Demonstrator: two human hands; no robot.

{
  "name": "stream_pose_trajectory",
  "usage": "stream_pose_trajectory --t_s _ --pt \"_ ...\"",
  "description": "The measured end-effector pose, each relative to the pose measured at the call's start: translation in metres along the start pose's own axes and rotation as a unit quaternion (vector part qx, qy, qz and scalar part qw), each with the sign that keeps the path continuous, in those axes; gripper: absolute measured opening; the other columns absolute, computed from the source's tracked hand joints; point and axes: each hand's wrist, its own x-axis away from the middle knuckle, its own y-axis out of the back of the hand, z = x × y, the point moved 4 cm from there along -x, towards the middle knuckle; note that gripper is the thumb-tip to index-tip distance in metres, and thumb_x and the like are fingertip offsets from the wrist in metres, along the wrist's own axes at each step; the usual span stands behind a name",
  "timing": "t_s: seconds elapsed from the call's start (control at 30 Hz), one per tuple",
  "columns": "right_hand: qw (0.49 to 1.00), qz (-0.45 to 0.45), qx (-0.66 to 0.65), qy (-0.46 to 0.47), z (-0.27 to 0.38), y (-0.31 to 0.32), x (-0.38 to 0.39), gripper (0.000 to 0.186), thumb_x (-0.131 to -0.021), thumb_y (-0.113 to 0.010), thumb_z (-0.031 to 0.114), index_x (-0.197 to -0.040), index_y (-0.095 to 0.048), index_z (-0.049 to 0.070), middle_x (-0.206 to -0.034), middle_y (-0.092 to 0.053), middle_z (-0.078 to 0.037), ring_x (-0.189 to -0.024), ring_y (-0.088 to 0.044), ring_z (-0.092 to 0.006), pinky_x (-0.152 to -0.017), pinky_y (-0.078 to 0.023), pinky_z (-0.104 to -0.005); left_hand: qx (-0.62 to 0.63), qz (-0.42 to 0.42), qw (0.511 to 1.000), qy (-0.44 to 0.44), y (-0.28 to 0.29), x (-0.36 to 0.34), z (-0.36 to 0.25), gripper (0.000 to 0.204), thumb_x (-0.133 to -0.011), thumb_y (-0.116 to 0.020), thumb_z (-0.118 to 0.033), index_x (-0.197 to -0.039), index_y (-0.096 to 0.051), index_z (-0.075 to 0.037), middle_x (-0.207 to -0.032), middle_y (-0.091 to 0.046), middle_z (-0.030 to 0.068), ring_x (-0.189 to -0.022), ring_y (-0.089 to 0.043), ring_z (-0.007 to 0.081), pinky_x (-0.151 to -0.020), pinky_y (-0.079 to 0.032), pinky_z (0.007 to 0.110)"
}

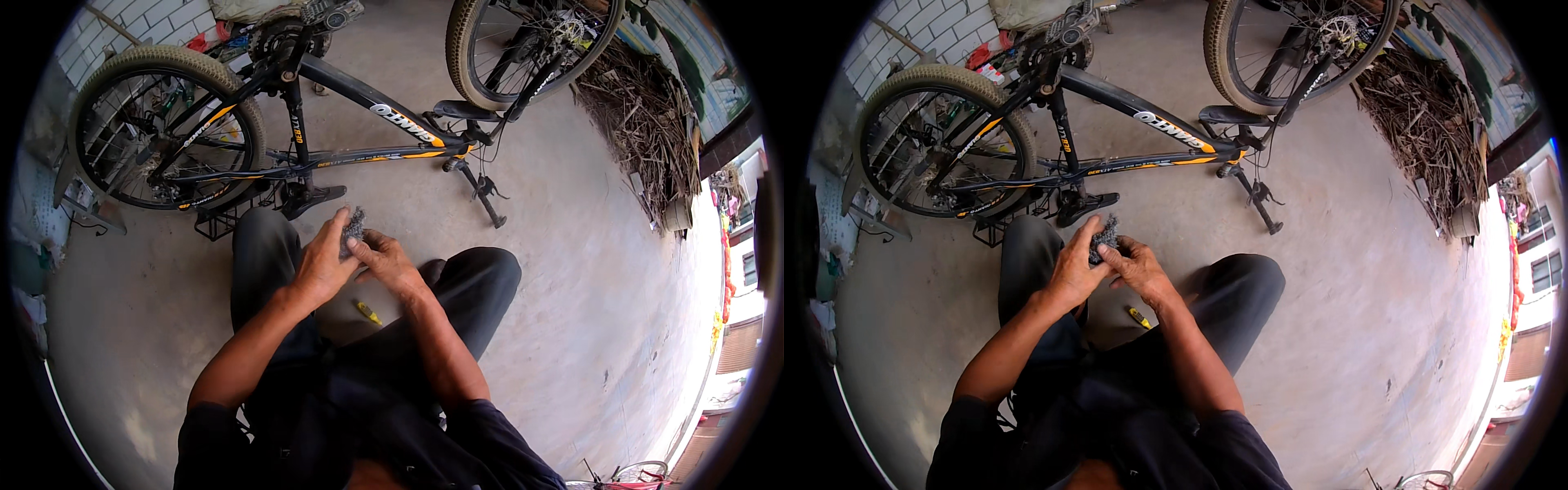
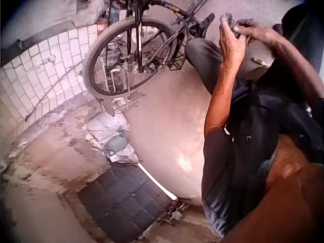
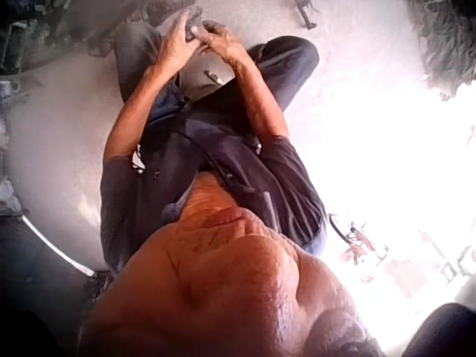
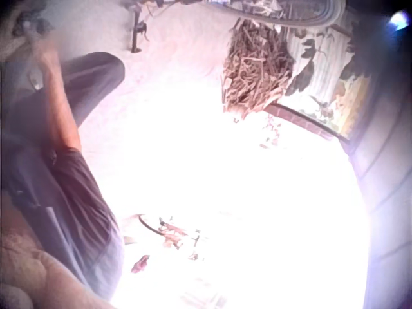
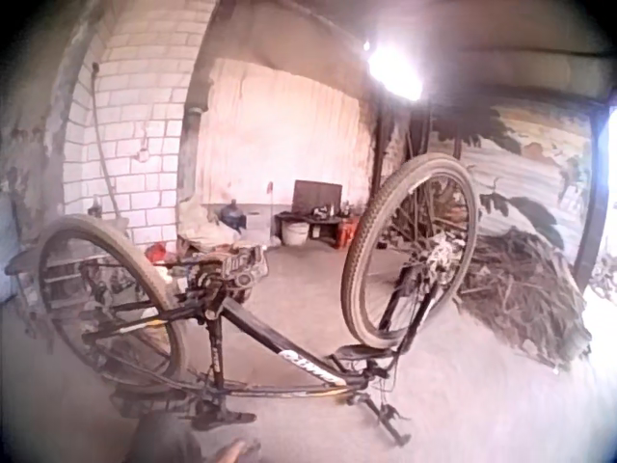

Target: The person sits on the floor and uses a wrench to tighten the crank arm bolt on a bicycle. They then use a pedal wrench to tighten the pedal spindle. Finally, they rotate the pedals by hand to check the assembly.

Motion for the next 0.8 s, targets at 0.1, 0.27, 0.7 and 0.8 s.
stream_pose_trajectory --t_s 0.1,0.27,0.7,0.8 --pt "1.000 -0.031 0.000 0.000 -0.005 0.013 -0.001 0.055 -0.084 -0.071 0.037 -0.115 -0.056 -0.006 -0.093 -0.064 -0.012 -0.073 -0.060 -0.0152 -0.056 -0.050 -0.0260 0.008 0.048 0.999 -0.022 -0.018 -0.002 -0.011 0.070 -0.076 -0.072 -0.010 -0.136 -0.039 -0.001 -0.128 -0.051 0.0230 -0.115 -0.053 0.0401 -0.094 -0.047 0.040" --pt "0.957 -0.033 0.289 -0.014 0.016 0.031 0.007 0.045 -0.081 -0.071 0.030 -0.107 -0.061 -0.004 -0.086 -0.066 -0.016 -0.074 -0.064 -0.0259 -0.066 -0.052 -0.0346 -0.042 0.079 0.995 -0.032 -0.003 -0.002 -0.017 0.073 -0.076 -0.074 -0.012 -0.139 -0.038 -0.002 -0.138 -0.044 0.0201 -0.126 -0.045 0.0364 -0.103 -0.040 0.039" --pt "0.882 -0.131 0.430 0.139 0.018 0.060 -0.064 0.029 -0.079 -0.068 0.023 -0.095 -0.065 -0.002 -0.089 -0.066 -0.024 -0.086 -0.064 -0.0398 -0.076 -0.051 -0.0428 -0.128 -0.211 0.967 -0.063 0.145 -0.079 -0.001 0.043 -0.084 -0.066 -0.005 -0.124 -0.052 0.002 -0.126 -0.052 0.0152 -0.110 -0.059 0.0261 -0.082 -0.053 0.032" --pt "0.871 -0.130 0.439 0.176 0.013 0.060 -0.091 0.017 -0.079 -0.063 0.016 -0.084 -0.062 0.000 -0.078 -0.065 -0.023 -0.075 -0.063 -0.0414 -0.069 -0.051 -0.0455 -0.135 -0.237 0.960 -0.058 0.158 -0.103 0.005 0.040 -0.084 -0.063 -0.001 -0.123 -0.053 0.003 -0.124 -0.052 0.0151 -0.109 -0.059 0.0244 -0.082 -0.053 0.032"
